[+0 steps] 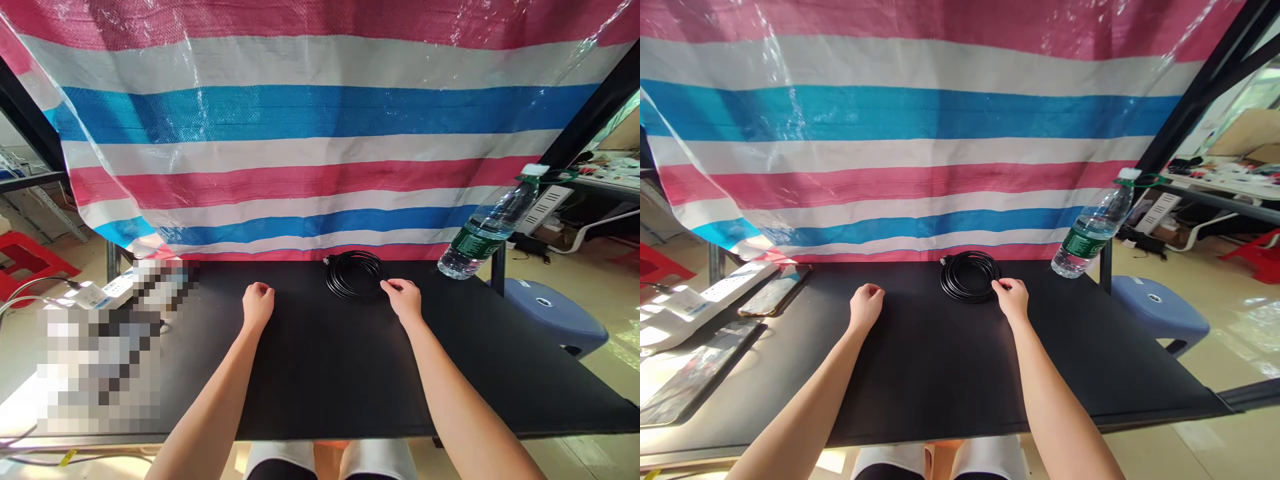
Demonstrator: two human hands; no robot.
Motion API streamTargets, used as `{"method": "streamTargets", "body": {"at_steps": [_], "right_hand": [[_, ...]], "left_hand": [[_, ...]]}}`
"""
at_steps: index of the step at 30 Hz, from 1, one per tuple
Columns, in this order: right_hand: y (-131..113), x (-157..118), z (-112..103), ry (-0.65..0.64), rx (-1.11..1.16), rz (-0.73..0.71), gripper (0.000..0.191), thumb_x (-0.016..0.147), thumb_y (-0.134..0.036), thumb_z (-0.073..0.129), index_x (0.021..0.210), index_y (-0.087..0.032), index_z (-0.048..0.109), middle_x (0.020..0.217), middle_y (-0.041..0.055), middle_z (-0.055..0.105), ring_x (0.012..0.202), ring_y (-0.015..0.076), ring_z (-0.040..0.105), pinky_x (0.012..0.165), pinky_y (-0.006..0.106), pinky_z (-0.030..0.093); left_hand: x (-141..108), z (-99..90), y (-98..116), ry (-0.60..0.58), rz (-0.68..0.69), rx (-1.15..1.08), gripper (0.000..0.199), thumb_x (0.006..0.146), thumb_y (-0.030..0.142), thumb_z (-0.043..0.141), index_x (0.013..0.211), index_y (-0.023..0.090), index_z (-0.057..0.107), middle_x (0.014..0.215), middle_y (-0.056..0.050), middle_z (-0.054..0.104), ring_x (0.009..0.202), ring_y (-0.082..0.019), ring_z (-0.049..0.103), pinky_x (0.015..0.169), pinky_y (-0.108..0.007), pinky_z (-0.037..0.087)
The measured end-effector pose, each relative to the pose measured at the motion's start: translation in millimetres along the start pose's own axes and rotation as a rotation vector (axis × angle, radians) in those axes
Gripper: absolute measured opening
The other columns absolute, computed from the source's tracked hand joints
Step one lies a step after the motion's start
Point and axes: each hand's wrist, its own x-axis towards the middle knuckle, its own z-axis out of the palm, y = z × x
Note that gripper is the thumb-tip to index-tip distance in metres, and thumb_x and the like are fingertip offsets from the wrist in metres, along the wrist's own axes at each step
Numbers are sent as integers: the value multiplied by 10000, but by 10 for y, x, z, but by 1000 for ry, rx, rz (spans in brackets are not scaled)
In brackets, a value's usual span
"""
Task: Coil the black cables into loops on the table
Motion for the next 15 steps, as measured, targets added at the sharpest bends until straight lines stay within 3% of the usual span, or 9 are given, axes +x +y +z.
{"method": "streamTargets", "body": {"at_steps": [7, 12, 15], "right_hand": [[-60, 69, -21, 36, 274, -43, 353, 571, -530, 715, 687, -199, 674, 720, 45, 628, 604, 168, 526, 562, 335, 472], [-226, -13, -55, -89, 410, -70, 423, 569, -584, 743, 716, -200, 644, 612, 9, 589, 540, 140, 510, 481, 282, 431], [-286, -79, -62, -164, 486, -59, 436, 575, -593, 745, 732, -203, 629, 626, 12, 613, 500, 119, 483, 425, 252, 381]], "left_hand": [[203, -93, 140, -216, -43, 197, 302, 713, 212, 536, 426, 243, 447, 580, -65, 620, 789, -272, 672, 696, -313, 483], [212, -47, 79, -199, -1, 165, 254, 723, 241, 537, 475, 237, 483, 596, -53, 629, 764, -252, 669, 673, -303, 486], [152, 38, -11, -148, 84, 155, 102, 722, 261, 560, 636, 214, 587, 753, -72, 678, 841, -255, 667, 756, -332, 502]]}}
